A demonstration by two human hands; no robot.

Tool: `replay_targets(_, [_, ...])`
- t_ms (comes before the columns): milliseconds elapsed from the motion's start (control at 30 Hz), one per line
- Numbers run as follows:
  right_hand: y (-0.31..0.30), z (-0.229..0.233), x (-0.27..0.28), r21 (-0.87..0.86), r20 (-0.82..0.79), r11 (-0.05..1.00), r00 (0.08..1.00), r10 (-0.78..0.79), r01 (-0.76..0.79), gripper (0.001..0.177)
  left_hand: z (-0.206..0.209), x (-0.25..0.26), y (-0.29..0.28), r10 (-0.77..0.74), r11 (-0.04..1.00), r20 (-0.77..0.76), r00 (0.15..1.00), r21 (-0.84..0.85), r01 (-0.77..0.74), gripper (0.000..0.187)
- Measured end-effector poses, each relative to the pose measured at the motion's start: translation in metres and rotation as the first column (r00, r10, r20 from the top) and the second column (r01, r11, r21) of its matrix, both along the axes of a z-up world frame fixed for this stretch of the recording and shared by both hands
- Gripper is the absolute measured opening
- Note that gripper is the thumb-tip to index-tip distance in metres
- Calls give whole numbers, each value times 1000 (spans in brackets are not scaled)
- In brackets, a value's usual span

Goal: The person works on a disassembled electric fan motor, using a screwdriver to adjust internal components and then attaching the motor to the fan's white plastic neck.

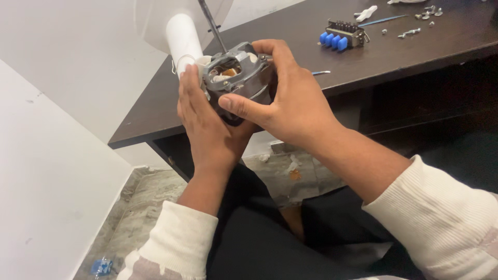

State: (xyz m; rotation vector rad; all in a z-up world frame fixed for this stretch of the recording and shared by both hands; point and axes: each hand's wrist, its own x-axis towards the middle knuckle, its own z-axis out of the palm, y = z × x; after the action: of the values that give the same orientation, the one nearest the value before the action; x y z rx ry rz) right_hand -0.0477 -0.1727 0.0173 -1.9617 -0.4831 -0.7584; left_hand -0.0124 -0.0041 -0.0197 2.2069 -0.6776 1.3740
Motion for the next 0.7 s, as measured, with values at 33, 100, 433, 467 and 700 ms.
replay_targets(33, [0,0,0,-11,-17,1000,1000,-6,6,98,-1,0,0,18,1000,-25,1000,8,-18,118])
replay_targets(100, [0,-2,1,-24,25,1000,1000,4,-3,99,-1,1,1,27,1000,-61,998,7,-27,116])
replay_targets(433, [3,-1,-1,-133,19,988,997,-70,72,107,5,-5,2,-60,998,-65,996,-6,60,105])
replay_targets(467, [4,-1,-1,-141,19,987,997,-76,78,106,6,-6,2,-69,998,-76,995,-11,69,104])
replay_targets(700, [0,1,0,-131,10,987,996,-93,93,96,7,-16,10,-143,990,-212,967,-39,138,110])
